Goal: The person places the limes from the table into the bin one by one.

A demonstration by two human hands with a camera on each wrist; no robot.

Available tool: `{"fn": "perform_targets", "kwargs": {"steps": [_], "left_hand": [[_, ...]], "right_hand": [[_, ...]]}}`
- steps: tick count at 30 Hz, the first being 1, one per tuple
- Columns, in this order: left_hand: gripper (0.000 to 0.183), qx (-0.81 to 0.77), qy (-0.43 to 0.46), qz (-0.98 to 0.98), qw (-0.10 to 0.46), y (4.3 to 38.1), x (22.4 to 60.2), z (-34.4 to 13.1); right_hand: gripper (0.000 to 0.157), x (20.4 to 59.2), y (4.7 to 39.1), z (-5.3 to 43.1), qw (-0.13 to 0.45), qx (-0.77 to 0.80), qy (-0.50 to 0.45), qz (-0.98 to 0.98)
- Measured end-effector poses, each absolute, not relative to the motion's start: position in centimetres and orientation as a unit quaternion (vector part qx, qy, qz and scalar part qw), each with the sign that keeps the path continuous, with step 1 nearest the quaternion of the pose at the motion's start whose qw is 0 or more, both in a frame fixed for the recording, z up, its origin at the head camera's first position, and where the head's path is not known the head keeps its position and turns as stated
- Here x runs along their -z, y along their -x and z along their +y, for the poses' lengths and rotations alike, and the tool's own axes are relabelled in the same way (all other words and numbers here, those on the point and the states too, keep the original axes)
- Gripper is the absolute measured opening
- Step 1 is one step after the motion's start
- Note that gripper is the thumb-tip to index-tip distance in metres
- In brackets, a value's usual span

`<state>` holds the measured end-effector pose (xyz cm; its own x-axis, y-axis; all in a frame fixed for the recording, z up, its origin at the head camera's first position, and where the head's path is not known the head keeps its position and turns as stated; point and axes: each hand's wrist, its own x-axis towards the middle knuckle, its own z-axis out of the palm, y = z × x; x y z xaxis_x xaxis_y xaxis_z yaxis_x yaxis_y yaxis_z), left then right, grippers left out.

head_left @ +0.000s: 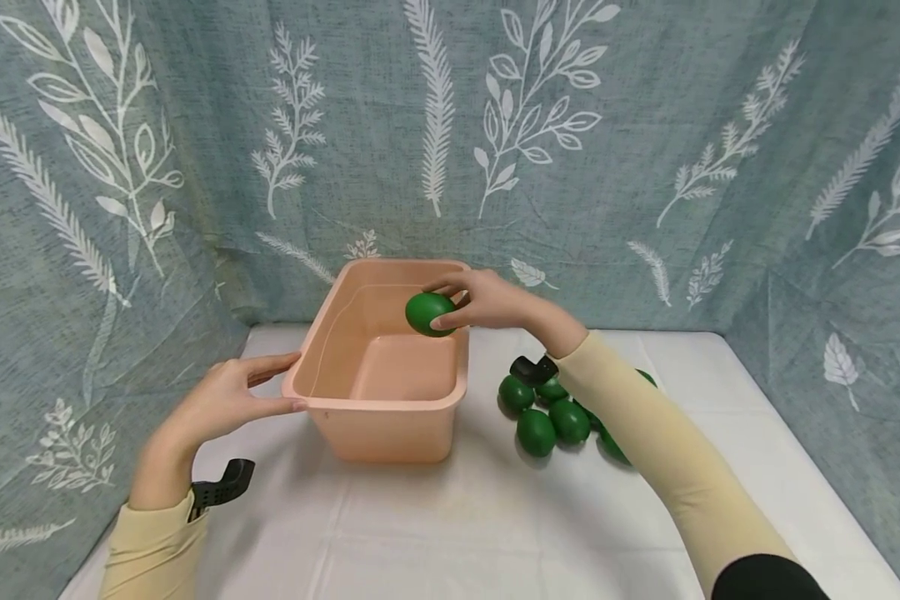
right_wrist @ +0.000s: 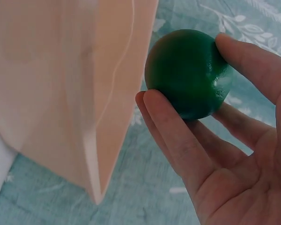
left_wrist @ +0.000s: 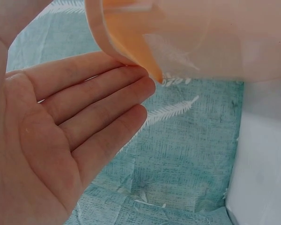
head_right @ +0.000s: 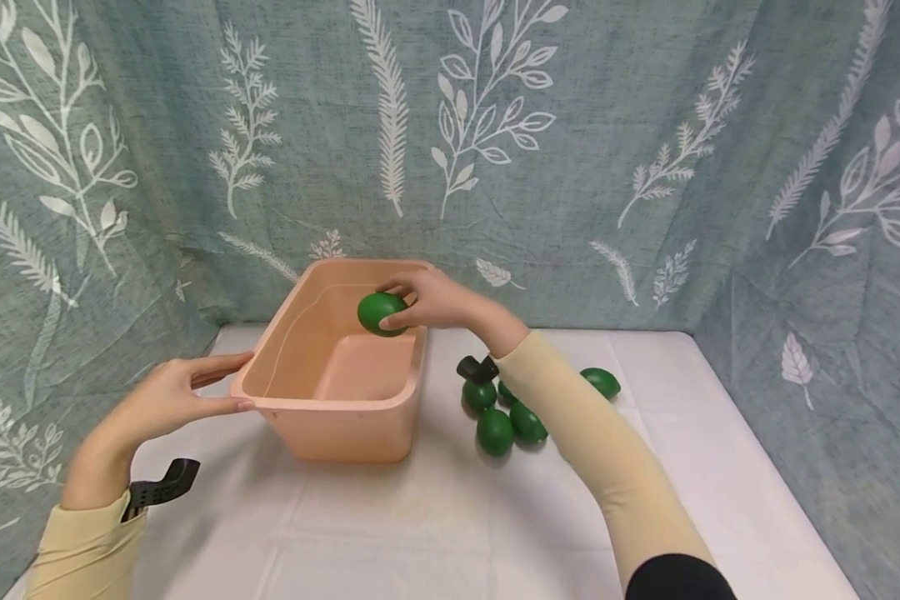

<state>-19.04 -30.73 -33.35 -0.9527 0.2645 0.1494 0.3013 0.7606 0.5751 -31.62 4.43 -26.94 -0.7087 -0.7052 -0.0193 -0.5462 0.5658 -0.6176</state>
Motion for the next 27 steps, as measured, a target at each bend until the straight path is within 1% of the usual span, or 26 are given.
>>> {"fn": "perform_targets", "kwargs": {"steps": [6,10,17,27], "left_hand": [[0.070,0.317,0.154,-0.935,0.030,19.3,33.4,-30.4],[0.070,0.318,0.155,-0.935,0.031,19.3,33.3,-30.3],[0.072,0.313,0.146,-0.938,0.023,19.3,33.1,-30.4],[0.074,0.314,0.141,-0.939,0.019,19.1,33.6,-30.6]], "right_hand": [[0.054,27.0,32.0,3.3,0.119,0.311,0.369,0.868],[0.054,27.0,32.0,3.7,0.108,0.310,0.364,0.872],[0.053,27.3,31.7,6.3,0.091,0.318,0.352,0.876],[0.056,29.6,30.9,11.3,0.092,0.353,0.300,0.881]]}}
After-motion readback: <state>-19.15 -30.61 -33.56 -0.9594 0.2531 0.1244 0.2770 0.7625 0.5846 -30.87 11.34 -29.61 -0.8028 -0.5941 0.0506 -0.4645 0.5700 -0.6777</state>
